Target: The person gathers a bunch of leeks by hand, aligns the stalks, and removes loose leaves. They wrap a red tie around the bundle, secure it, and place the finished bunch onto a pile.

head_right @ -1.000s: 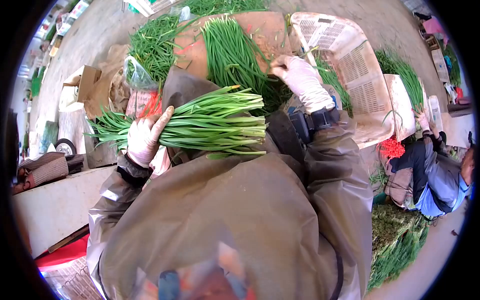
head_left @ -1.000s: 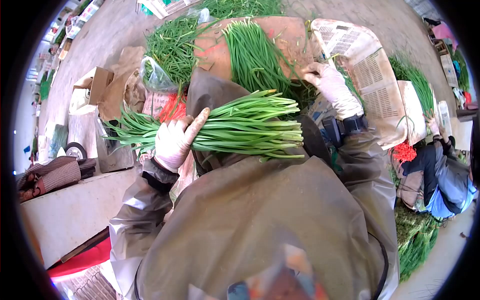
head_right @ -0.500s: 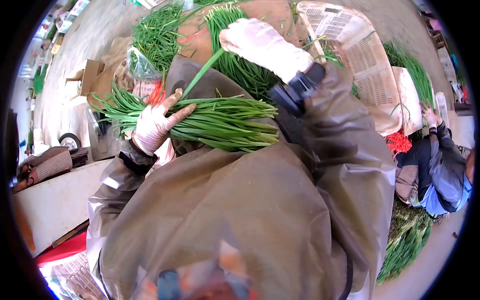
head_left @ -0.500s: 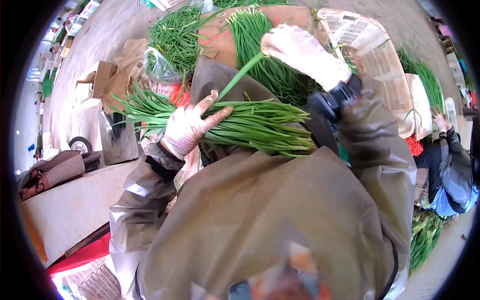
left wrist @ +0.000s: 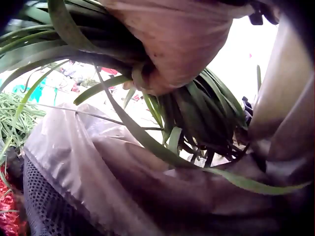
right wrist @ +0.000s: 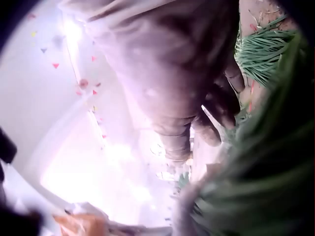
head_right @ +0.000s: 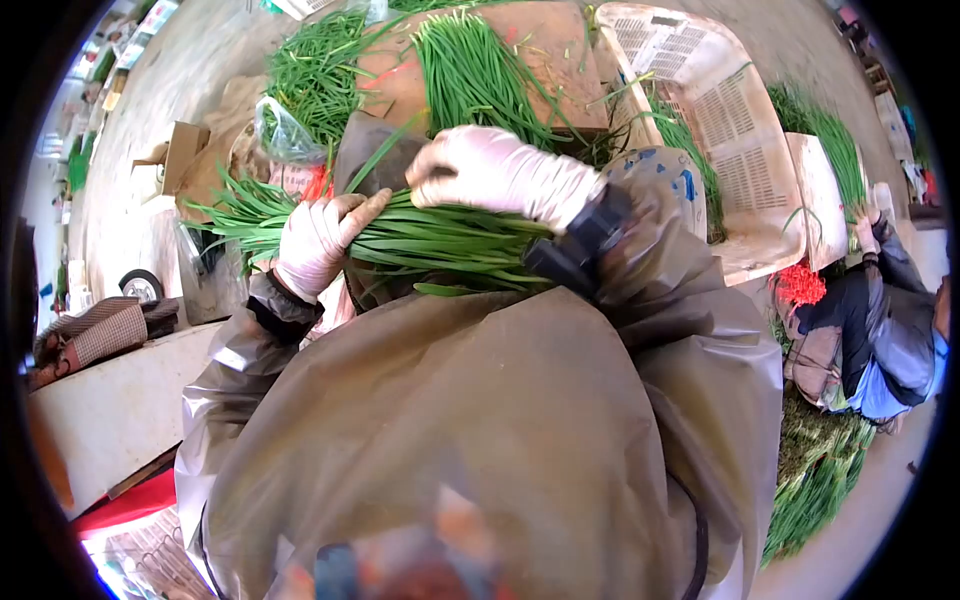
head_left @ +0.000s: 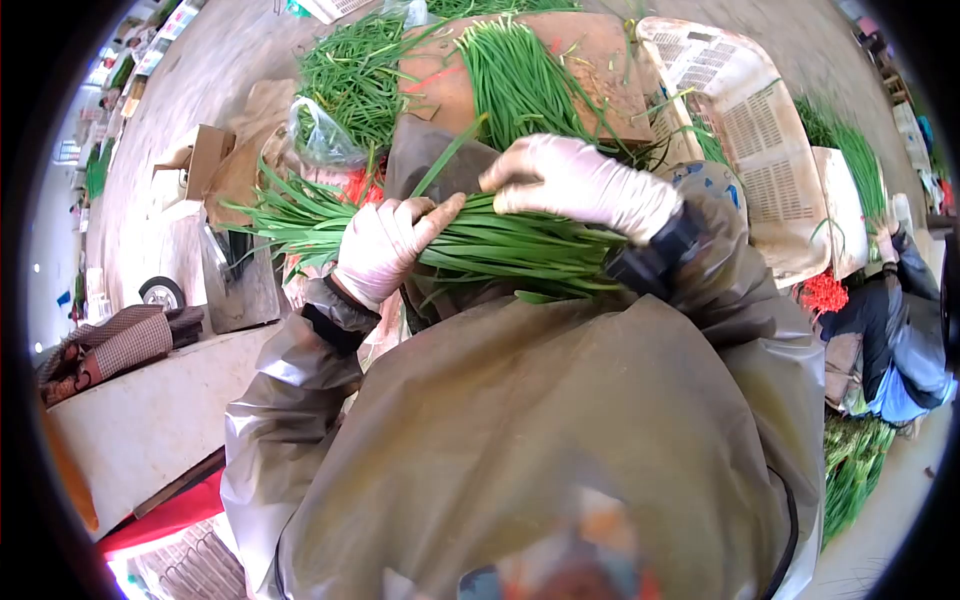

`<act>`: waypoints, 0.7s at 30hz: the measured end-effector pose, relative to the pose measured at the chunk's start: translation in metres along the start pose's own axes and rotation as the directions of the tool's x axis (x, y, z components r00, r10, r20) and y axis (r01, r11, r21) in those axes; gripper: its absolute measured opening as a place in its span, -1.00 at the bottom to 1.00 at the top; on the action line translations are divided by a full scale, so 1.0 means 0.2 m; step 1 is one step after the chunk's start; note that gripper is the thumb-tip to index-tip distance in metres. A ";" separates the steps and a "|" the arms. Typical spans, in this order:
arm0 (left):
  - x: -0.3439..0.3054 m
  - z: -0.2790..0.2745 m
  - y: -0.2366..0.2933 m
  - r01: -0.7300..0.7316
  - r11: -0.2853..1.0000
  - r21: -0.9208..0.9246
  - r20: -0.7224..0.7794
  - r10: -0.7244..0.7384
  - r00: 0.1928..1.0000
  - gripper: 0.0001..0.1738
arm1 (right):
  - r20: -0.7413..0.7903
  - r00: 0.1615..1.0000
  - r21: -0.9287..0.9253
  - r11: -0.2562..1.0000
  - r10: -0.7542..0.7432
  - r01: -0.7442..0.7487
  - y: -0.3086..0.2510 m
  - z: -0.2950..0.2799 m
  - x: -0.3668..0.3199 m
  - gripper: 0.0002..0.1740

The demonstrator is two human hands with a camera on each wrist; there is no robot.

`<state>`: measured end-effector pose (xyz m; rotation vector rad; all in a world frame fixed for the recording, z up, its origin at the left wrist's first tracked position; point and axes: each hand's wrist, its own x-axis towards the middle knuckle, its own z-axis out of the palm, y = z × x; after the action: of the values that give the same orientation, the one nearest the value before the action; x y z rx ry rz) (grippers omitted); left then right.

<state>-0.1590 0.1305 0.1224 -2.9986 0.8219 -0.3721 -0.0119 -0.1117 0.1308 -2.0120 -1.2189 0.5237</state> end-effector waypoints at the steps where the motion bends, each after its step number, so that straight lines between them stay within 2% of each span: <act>1: 0.00 0.01 0.00 -0.010 1.000 -0.002 -0.001 0.010 1.000 -0.24 | 0.009 0.999 -0.116 0.993 -0.034 0.034 0.00 0.04 0.00 -0.70; 3: 0.01 0.03 0.01 0.039 0.998 0.038 0.003 -0.040 0.999 -0.21 | -0.165 0.980 0.093 0.991 0.113 -0.098 -0.01 0.00 -0.05 -0.73; 4: 0.01 0.02 0.01 0.043 0.996 0.079 0.042 -0.047 0.998 -0.17 | -0.211 0.970 0.359 0.932 0.124 -0.041 0.01 -0.05 -0.05 -0.72; 5: -0.01 0.02 0.01 0.040 0.996 0.075 0.043 -0.044 0.998 -0.17 | -0.252 0.956 0.597 0.801 0.150 0.032 0.01 -0.10 -0.07 -0.72; 6: -0.02 0.02 0.00 0.058 0.998 0.039 0.014 -0.059 0.998 -0.16 | -0.291 0.930 0.719 0.693 0.223 0.059 -0.02 -0.17 -0.12 -0.73; 7: -0.02 0.02 0.00 0.074 0.997 0.006 -0.018 -0.074 0.997 -0.16 | -0.321 0.900 0.816 0.569 0.296 0.104 -0.07 -0.25 -0.18 -0.73; 9: -0.03 -0.01 0.01 0.082 0.996 0.019 -0.061 -0.080 0.995 -0.15 | -0.310 0.927 0.888 0.412 0.213 0.202 -0.05 -0.41 -0.35 -0.73; 10: -0.05 -0.01 0.00 0.103 0.994 0.033 -0.084 -0.100 0.991 -0.15 | -0.333 0.933 0.873 0.419 0.140 0.249 0.00 -0.47 -0.40 -0.74; 11: -0.06 0.00 -0.02 0.125 0.991 0.046 -0.107 -0.119 0.987 -0.14 | -0.325 0.929 0.800 0.575 0.175 0.171 0.05 -0.53 -0.47 -0.77; 12: -0.08 0.01 -0.03 0.139 0.990 0.039 -0.101 -0.134 0.986 -0.14 | -0.390 0.894 0.531 0.847 0.223 0.021 0.09 -0.51 -0.46 -0.74; 13: -0.08 0.01 -0.02 0.136 0.990 0.040 -0.104 -0.131 0.986 -0.14 | -0.466 0.852 0.188 0.968 0.238 -0.167 0.12 -0.47 -0.45 -0.71; 14: -0.06 0.01 -0.01 0.124 0.992 0.040 -0.122 -0.118 0.986 -0.14 | -0.308 0.875 0.073 0.926 0.374 -0.370 0.02 -0.38 -0.40 -0.59; 15: -0.05 0.00 0.00 0.123 0.992 0.038 -0.140 -0.116 0.983 -0.14 | -0.187 0.920 0.100 0.938 0.345 -0.332 0.02 -0.33 -0.34 -0.45; 16: -0.03 0.00 0.01 0.109 0.992 0.066 -0.134 -0.099 0.986 -0.13 | -0.203 0.962 -0.084 0.975 0.184 -0.204 0.06 -0.24 -0.28 -0.40; 17: -0.02 -0.01 0.02 0.101 0.993 0.066 -0.133 -0.091 0.987 -0.13 | -0.176 0.971 -0.093 0.979 0.162 -0.180 0.01 -0.17 -0.22 -0.37; 18: 0.00 -0.02 0.04 0.094 0.993 0.067 -0.119 -0.085 0.989 -0.12 | -0.199 0.980 -0.148 0.988 0.012 -0.042 0.07 -0.07 -0.14 -0.46; 19: 0.00 -0.02 0.05 0.088 0.994 0.069 -0.107 -0.080 0.991 -0.11 | -0.053 0.999 -0.096 0.995 -0.002 -0.003 0.07 -0.06 -0.08 -0.58; 21: -0.01 -0.03 0.06 0.082 0.993 0.083 -0.093 -0.074 0.993 -0.10 | -0.162 0.985 0.140 0.989 0.065 -0.043 0.05 -0.06 -0.05 -0.66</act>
<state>-0.1692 0.1209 0.1271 -2.9582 0.6769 -0.5343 -0.0035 -0.1285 0.1306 -1.9358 -1.0036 0.4428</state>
